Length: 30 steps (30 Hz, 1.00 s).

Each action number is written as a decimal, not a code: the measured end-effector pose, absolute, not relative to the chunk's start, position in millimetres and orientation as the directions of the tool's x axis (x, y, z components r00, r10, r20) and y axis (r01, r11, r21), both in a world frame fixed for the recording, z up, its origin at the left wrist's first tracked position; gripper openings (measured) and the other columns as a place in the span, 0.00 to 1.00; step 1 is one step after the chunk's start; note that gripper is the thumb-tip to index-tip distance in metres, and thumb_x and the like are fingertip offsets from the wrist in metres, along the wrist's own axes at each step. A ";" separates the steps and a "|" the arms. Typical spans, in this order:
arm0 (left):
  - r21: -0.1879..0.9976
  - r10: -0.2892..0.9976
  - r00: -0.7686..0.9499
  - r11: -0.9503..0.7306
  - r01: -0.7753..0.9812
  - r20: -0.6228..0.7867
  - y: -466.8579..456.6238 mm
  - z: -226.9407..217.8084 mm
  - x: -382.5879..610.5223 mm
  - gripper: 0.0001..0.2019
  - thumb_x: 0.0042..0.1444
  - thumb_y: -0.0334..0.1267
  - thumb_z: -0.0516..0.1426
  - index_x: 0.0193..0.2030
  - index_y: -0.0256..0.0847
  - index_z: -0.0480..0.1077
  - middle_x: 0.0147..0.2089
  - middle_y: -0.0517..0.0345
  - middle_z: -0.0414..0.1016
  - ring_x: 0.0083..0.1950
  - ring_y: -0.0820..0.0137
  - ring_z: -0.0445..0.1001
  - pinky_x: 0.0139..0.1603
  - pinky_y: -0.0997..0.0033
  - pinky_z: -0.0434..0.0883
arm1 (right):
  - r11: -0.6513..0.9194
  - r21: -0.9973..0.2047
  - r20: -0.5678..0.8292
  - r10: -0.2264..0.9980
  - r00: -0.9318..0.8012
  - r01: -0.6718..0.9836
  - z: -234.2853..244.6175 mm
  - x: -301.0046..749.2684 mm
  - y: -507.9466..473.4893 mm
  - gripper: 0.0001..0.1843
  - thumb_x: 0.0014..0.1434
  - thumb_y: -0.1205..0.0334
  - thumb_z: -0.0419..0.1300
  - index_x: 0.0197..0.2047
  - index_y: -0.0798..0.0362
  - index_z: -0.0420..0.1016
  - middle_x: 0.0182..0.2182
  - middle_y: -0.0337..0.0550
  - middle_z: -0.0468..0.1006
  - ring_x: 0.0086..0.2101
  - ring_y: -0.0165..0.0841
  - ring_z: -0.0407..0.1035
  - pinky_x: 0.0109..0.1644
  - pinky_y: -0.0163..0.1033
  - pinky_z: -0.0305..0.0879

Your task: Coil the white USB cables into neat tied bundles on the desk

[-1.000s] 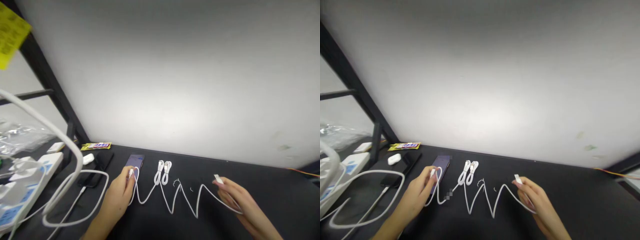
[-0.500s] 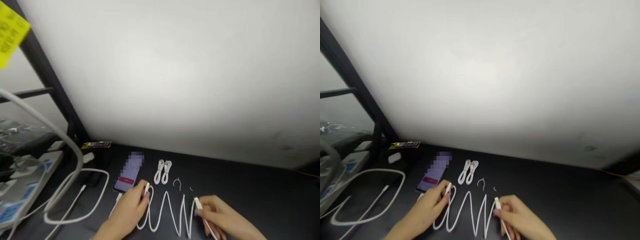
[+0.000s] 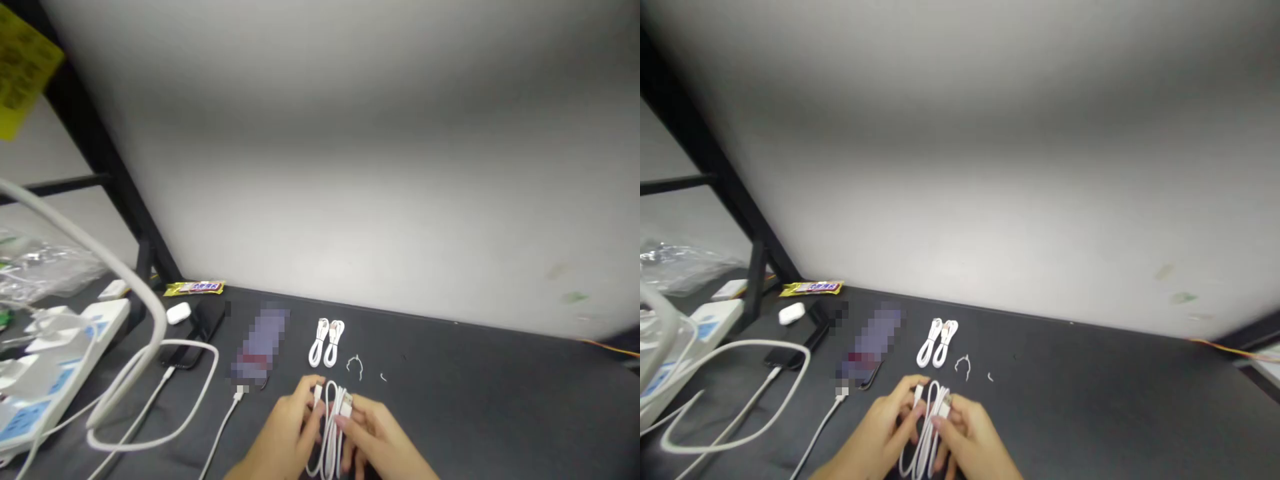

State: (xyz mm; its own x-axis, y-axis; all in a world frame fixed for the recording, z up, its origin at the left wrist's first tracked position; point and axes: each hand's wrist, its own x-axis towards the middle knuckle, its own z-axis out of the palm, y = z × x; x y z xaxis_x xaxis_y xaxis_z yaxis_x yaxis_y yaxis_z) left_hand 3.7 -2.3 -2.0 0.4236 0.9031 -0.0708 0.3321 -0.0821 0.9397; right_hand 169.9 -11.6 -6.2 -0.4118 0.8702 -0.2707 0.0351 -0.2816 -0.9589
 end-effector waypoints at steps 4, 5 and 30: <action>0.938 0.913 0.405 -0.097 0.333 -0.049 -2.8 1.0 4.3 0.18 0.61 0.42 0.44 0.54 0.38 0.62 0.33 0.54 0.76 0.32 0.71 0.73 0.34 0.76 0.67 | -0.253 -0.967 -0.234 0.919 -0.317 -0.018 -15.5 159.5 -13.5 0.26 0.52 0.42 0.58 0.41 0.59 0.68 0.23 0.39 0.70 0.19 0.25 0.65 0.18 0.27 0.63; 0.937 0.914 0.402 -0.099 0.336 -0.048 -3.0 2.9 4.2 0.19 0.61 0.43 0.44 0.54 0.38 0.63 0.32 0.55 0.76 0.32 0.71 0.73 0.34 0.76 0.67 | -0.239 -0.971 -0.221 0.929 -0.296 -0.026 -16.3 157.4 -14.3 0.27 0.51 0.41 0.58 0.41 0.59 0.67 0.22 0.38 0.68 0.19 0.25 0.65 0.18 0.27 0.64; 0.966 0.736 0.631 0.238 0.098 -0.245 -12.5 11.2 8.2 0.31 0.51 0.62 0.47 0.51 0.38 0.58 0.26 0.65 0.62 0.23 0.79 0.59 0.26 0.79 0.59 | 0.262 -0.852 0.264 0.963 -0.061 0.453 -18.9 162.6 -26.0 0.20 0.52 0.52 0.58 0.45 0.53 0.62 0.25 0.38 0.68 0.23 0.30 0.65 0.26 0.32 0.63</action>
